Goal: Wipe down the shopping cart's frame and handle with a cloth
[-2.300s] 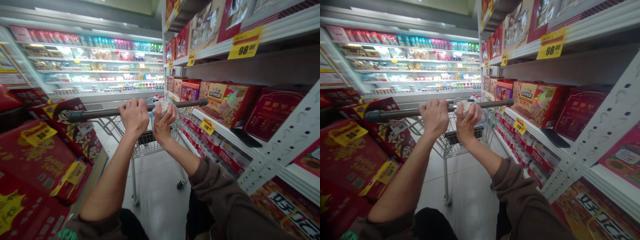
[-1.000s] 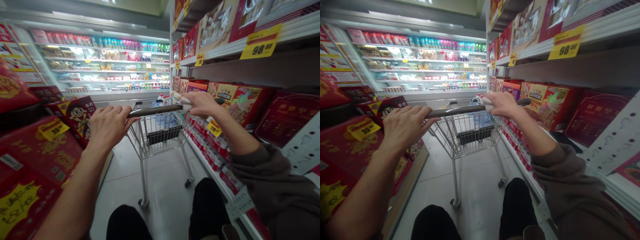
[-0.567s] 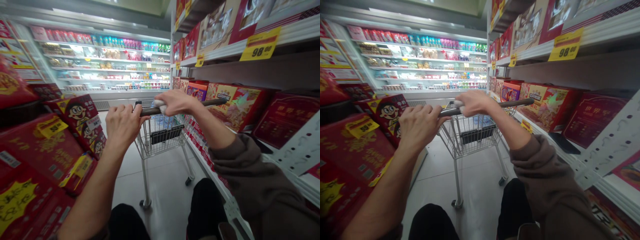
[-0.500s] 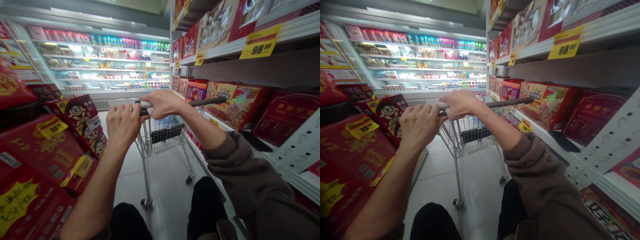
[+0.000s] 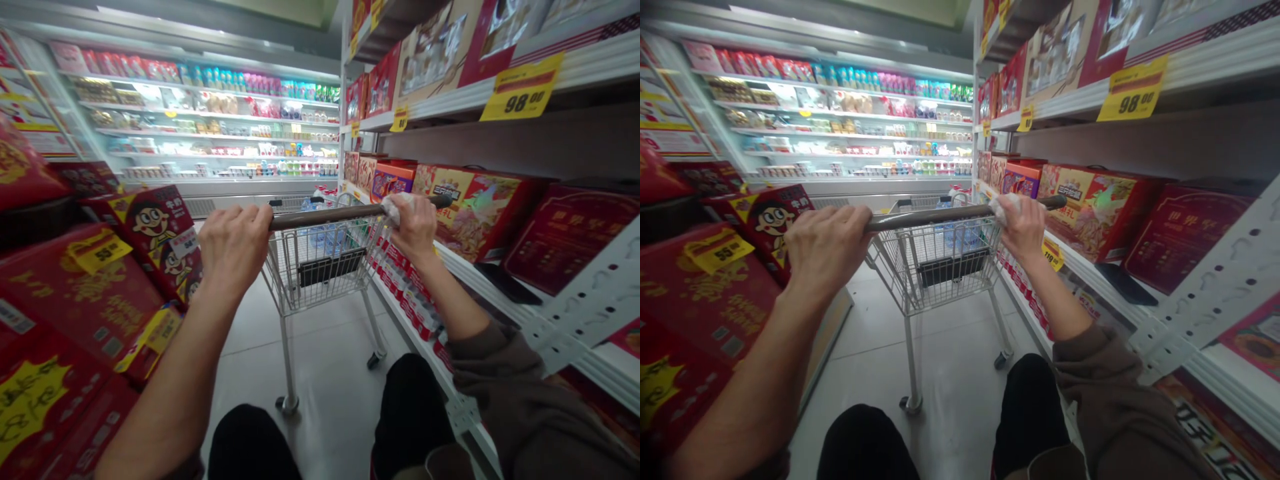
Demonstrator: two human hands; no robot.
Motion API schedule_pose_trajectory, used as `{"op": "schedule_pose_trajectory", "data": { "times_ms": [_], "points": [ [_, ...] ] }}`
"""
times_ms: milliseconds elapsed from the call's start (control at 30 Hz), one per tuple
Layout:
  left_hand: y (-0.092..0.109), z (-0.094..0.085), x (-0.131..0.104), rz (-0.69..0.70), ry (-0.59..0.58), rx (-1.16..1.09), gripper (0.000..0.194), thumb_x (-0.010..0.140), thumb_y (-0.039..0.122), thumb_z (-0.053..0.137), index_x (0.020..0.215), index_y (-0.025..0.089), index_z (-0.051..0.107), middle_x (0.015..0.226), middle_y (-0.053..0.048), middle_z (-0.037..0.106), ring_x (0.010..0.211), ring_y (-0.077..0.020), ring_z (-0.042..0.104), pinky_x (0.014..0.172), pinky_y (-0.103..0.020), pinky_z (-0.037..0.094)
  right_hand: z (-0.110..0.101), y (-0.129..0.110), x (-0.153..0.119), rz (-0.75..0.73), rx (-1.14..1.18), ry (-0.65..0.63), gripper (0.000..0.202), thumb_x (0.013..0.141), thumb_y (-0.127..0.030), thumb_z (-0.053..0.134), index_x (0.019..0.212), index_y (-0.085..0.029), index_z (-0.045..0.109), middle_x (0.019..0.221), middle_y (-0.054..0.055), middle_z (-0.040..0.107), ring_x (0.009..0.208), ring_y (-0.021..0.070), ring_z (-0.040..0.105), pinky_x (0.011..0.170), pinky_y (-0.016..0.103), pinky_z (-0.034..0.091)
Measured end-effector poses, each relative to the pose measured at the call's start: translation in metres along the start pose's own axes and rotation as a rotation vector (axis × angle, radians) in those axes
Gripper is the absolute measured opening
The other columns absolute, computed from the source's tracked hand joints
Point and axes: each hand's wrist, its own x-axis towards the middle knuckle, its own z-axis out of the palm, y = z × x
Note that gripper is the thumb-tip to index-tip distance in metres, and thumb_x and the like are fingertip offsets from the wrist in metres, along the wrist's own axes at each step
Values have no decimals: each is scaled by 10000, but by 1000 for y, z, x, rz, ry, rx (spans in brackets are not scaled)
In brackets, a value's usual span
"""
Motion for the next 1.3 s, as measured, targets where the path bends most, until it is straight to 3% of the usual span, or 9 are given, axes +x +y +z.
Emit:
{"op": "schedule_pose_trajectory", "data": {
  "times_ms": [100,200,433,600,767,867,967,1133,1300],
  "points": [
    [13,1,2,-37,37,-80,180,949,228,472,958,235,652,833,-115,659,845,-316,566,804,-451,380,9,-13,-5,266,25,102,587,872,-199,493,1456,-201,557,1392,219,561,1280,383,513,1023,549,416],
    [27,2,4,-92,76,-139,256,936,149,417,972,219,661,825,-122,648,867,-317,560,837,-464,369,13,-64,-10,364,9,47,686,857,-198,548,1539,-157,487,1486,271,479,1382,446,458,1023,618,426],
    [33,2,4,-127,67,-127,280,976,167,373,945,210,648,830,-131,634,882,-325,566,837,-463,368,28,-177,-26,-52,158,106,649,900,-251,667,1507,-386,481,1477,148,564,1464,397,418,1120,664,374],
    [13,3,-1,-43,112,-73,259,976,172,402,910,236,644,772,-98,618,817,-292,552,792,-431,379,31,-129,-20,-326,131,69,672,926,-222,626,1519,-472,433,1459,53,590,1457,309,437,1158,567,393],
    [5,7,-5,-22,118,-21,295,976,156,379,935,237,660,774,-101,615,818,-297,548,791,-440,381,22,-35,-11,-11,28,61,598,911,-192,538,1491,-340,533,1368,137,612,1298,347,526,1078,575,412],
    [18,8,-2,-75,119,-127,312,982,167,377,983,232,682,802,-111,621,871,-315,563,842,-460,384,10,-12,-2,152,-6,74,542,892,-215,513,1429,-250,581,1289,170,612,1188,348,545,1010,529,422],
    [40,4,4,-221,118,-271,385,993,155,338,1102,206,703,845,-121,632,931,-326,576,926,-490,373,-6,-27,9,204,-17,59,536,813,-182,542,1343,-223,617,1197,165,612,1107,343,532,937,501,421],
    [68,-5,7,-319,146,-382,382,1023,197,357,1243,158,666,914,-138,663,971,-324,607,977,-498,406,-39,-91,17,-124,52,-29,507,767,-119,570,1252,-250,639,1107,122,616,1041,301,515,896,451,388],
    [44,6,-6,-125,290,-563,358,964,345,644,1304,255,580,1108,-102,730,1047,-288,673,978,-457,501,-46,-106,17,-355,169,-52,492,801,-158,607,1273,-294,625,1143,84,625,1067,280,522,902,400,354]
  ]
}}
